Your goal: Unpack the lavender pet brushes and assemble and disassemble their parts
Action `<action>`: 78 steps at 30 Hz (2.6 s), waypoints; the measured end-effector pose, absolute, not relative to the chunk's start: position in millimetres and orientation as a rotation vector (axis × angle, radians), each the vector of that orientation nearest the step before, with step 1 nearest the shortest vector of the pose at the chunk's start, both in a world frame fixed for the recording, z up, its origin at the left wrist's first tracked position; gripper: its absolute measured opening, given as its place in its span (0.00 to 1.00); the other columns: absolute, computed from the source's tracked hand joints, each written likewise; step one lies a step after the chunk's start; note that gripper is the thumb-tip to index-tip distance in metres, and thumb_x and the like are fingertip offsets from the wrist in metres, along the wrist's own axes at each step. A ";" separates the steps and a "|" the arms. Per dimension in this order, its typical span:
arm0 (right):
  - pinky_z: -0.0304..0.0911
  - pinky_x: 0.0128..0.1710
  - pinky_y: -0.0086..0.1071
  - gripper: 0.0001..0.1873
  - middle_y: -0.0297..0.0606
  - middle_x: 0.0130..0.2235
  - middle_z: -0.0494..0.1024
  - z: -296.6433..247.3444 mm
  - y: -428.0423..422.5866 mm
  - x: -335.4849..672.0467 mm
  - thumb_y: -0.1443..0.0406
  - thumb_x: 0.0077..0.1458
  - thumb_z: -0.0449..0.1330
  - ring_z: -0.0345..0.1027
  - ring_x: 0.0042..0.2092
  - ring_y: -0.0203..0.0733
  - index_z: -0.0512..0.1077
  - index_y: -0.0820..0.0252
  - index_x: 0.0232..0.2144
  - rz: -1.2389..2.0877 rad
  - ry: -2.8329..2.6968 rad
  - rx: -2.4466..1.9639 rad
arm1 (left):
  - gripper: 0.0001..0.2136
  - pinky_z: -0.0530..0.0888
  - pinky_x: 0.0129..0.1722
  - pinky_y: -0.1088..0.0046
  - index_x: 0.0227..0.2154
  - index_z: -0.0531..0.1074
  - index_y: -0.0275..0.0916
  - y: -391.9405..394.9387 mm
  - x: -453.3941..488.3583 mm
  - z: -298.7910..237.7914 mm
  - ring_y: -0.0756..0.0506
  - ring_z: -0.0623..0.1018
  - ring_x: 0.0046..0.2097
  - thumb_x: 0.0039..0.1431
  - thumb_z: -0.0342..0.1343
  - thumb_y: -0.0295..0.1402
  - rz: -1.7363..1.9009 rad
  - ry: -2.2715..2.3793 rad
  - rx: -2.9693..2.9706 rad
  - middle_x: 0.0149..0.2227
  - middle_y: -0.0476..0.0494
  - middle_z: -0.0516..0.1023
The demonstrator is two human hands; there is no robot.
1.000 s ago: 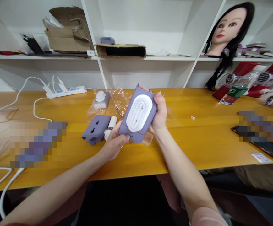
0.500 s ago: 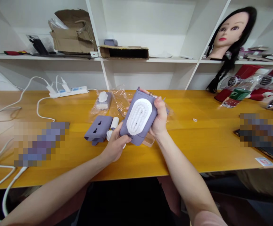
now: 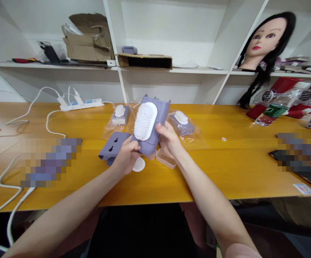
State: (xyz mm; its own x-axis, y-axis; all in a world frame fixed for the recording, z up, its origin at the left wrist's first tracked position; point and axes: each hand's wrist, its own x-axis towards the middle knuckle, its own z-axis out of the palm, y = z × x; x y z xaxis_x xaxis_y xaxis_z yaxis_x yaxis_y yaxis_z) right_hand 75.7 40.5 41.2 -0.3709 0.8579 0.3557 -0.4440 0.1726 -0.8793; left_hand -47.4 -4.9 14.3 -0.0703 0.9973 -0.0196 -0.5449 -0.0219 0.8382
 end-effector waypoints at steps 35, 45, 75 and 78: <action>0.72 0.40 0.41 0.18 0.38 0.39 0.76 44.3 29.5 58.7 0.49 0.51 0.59 0.73 0.41 0.46 0.70 0.53 0.38 1.162 -0.965 -0.608 | 0.39 0.64 0.56 0.53 0.54 0.59 0.37 -7.2 -40.9 7.3 0.34 0.67 0.57 0.37 0.68 0.35 1.359 1.276 1.707 0.55 0.33 0.67; 0.71 0.40 0.42 0.19 0.36 0.35 0.77 36.1 30.2 58.3 0.52 0.48 0.62 0.73 0.37 0.45 0.72 0.54 0.41 1.035 -1.034 -0.571 | 0.37 0.66 0.54 0.58 0.50 0.62 0.38 -4.9 -45.4 1.9 0.36 0.70 0.54 0.34 0.70 0.37 1.385 1.183 1.646 0.51 0.36 0.70; 0.66 0.37 0.35 0.26 0.41 0.43 0.78 30.5 48.1 73.8 0.50 0.46 0.63 0.73 0.42 0.47 0.70 0.58 0.45 1.631 -1.484 -0.965 | 0.17 0.73 0.48 0.64 0.40 0.74 0.35 17.9 -54.0 11.0 0.39 0.78 0.47 0.51 0.59 0.41 1.695 0.683 0.464 0.39 0.41 0.81; 0.64 0.43 0.35 0.28 0.39 0.46 0.76 34.8 38.2 72.7 0.64 0.42 0.66 0.70 0.45 0.45 0.67 0.57 0.48 1.529 -1.673 -0.899 | 0.20 0.71 0.48 0.66 0.44 0.72 0.36 22.1 -57.4 6.0 0.41 0.78 0.47 0.50 0.61 0.41 1.823 0.649 0.519 0.42 0.42 0.80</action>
State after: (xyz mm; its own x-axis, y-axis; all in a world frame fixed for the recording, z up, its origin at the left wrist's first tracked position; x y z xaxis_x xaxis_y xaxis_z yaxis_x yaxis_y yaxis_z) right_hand 72.7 38.2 34.8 -0.5234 0.8513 0.0362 0.0403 0.0672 -0.9969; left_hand -57.4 22.1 6.0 -0.3244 0.9451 0.0405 -0.7069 -0.2706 0.6535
